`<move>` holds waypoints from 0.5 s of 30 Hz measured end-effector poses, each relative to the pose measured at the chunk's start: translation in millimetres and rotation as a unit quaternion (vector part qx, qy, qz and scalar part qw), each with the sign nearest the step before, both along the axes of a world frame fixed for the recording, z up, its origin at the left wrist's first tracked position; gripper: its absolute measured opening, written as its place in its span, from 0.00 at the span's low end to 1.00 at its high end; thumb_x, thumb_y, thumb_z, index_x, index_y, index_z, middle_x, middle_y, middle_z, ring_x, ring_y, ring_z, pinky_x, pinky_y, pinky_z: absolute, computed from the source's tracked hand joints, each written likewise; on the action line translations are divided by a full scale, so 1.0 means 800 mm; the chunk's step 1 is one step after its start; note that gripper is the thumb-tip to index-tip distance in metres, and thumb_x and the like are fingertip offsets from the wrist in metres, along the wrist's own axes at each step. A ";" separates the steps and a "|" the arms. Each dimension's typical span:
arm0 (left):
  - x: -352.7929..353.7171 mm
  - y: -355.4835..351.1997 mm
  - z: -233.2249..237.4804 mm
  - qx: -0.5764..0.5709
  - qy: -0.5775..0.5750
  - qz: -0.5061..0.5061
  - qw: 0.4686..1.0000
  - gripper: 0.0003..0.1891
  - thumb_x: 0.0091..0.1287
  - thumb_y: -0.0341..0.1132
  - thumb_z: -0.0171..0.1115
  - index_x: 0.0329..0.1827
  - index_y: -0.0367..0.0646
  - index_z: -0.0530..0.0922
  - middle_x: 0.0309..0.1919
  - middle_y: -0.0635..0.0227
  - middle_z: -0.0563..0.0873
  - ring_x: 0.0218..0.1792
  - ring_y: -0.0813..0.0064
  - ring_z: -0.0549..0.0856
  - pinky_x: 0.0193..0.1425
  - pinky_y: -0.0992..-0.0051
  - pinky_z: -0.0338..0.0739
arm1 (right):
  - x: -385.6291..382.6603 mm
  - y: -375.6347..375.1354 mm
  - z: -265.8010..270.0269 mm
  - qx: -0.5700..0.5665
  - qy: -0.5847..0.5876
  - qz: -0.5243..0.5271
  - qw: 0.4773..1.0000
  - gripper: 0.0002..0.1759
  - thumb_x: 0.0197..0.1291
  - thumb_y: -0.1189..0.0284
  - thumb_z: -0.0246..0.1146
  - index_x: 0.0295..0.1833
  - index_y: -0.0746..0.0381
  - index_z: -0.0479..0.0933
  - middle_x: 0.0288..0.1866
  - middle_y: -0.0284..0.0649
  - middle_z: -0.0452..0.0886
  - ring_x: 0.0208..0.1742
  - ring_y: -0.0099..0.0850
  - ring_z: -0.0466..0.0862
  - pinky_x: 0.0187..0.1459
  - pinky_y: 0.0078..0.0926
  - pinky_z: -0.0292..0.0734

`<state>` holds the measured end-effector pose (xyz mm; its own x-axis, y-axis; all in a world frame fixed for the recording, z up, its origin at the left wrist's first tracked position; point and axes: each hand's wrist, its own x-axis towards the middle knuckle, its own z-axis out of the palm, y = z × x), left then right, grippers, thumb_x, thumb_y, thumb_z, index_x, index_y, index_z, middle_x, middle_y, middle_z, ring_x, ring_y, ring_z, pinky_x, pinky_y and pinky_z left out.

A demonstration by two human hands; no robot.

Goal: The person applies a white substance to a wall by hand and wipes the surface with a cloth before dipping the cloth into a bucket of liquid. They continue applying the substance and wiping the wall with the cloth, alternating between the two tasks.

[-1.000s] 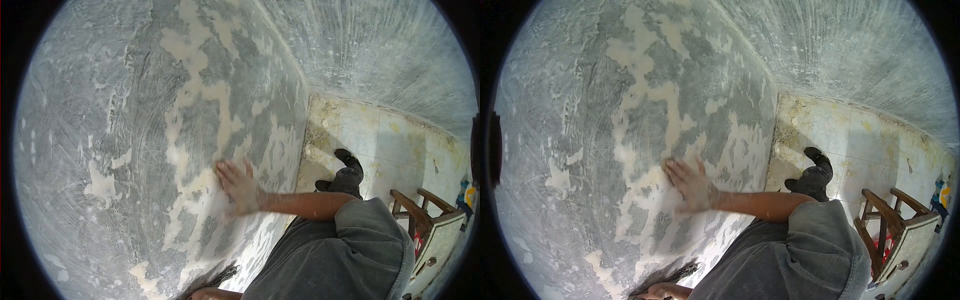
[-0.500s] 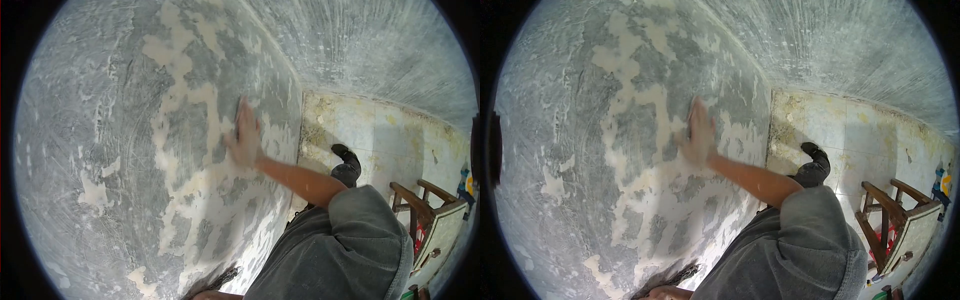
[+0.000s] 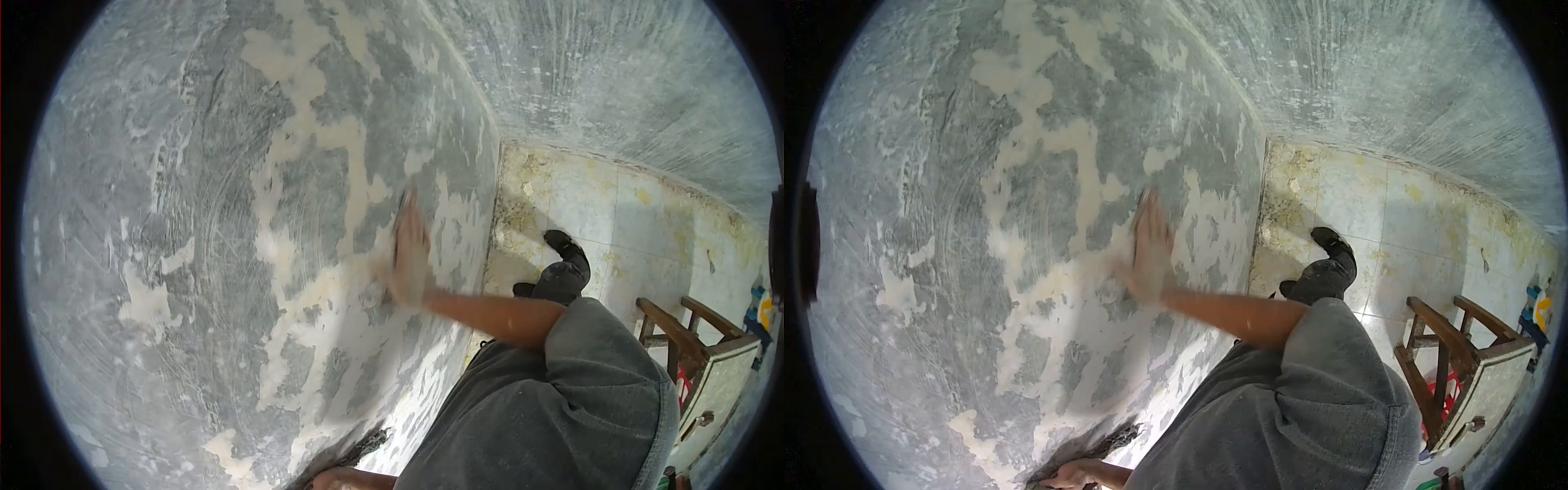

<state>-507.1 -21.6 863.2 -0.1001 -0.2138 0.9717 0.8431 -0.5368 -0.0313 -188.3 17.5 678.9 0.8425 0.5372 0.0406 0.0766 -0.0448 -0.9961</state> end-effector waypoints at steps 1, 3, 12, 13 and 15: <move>-0.001 0.002 -0.001 0.002 -0.002 -0.008 1.000 0.27 0.68 0.43 0.58 0.64 0.35 0.67 0.58 0.57 0.73 0.53 0.65 0.75 0.56 0.65 0.72 | -0.046 -0.022 0.010 -0.002 -0.025 0.070 0.997 0.58 0.59 0.37 0.46 0.74 0.74 0.34 0.78 0.57 0.31 0.79 0.50 0.35 0.70 0.62 0.29; -0.001 0.005 -0.001 -0.003 0.000 -0.018 1.000 0.27 0.68 0.43 0.58 0.64 0.35 0.67 0.58 0.57 0.73 0.53 0.65 0.75 0.56 0.65 0.72 | -0.070 -0.036 0.011 -0.013 -0.044 0.140 0.989 0.58 0.59 0.38 0.47 0.74 0.73 0.31 0.78 0.57 0.30 0.78 0.50 0.34 0.71 0.60 0.29; -0.019 0.009 -0.005 -0.007 -0.009 -0.004 1.000 0.27 0.68 0.42 0.59 0.64 0.35 0.67 0.59 0.57 0.73 0.53 0.66 0.75 0.57 0.65 0.71 | -0.064 -0.008 0.003 0.083 -0.085 0.063 0.991 0.62 0.56 0.32 0.43 0.73 0.76 0.32 0.77 0.60 0.31 0.78 0.51 0.32 0.71 0.60 0.26; -0.025 0.010 -0.008 -0.006 -0.018 -0.009 1.000 0.27 0.68 0.42 0.59 0.64 0.35 0.67 0.59 0.57 0.73 0.53 0.66 0.75 0.57 0.65 0.71 | -0.078 -0.018 0.006 0.082 -0.093 0.060 0.990 0.62 0.56 0.32 0.43 0.73 0.76 0.32 0.77 0.60 0.31 0.78 0.51 0.32 0.71 0.60 0.26; -0.027 0.011 -0.009 -0.015 -0.011 -0.007 1.000 0.27 0.68 0.41 0.59 0.65 0.35 0.67 0.59 0.57 0.73 0.53 0.66 0.75 0.57 0.65 0.71 | -0.118 -0.046 0.015 -0.027 -0.215 0.235 0.948 0.64 0.54 0.32 0.48 0.72 0.77 0.33 0.76 0.63 0.32 0.77 0.57 0.33 0.70 0.61 0.28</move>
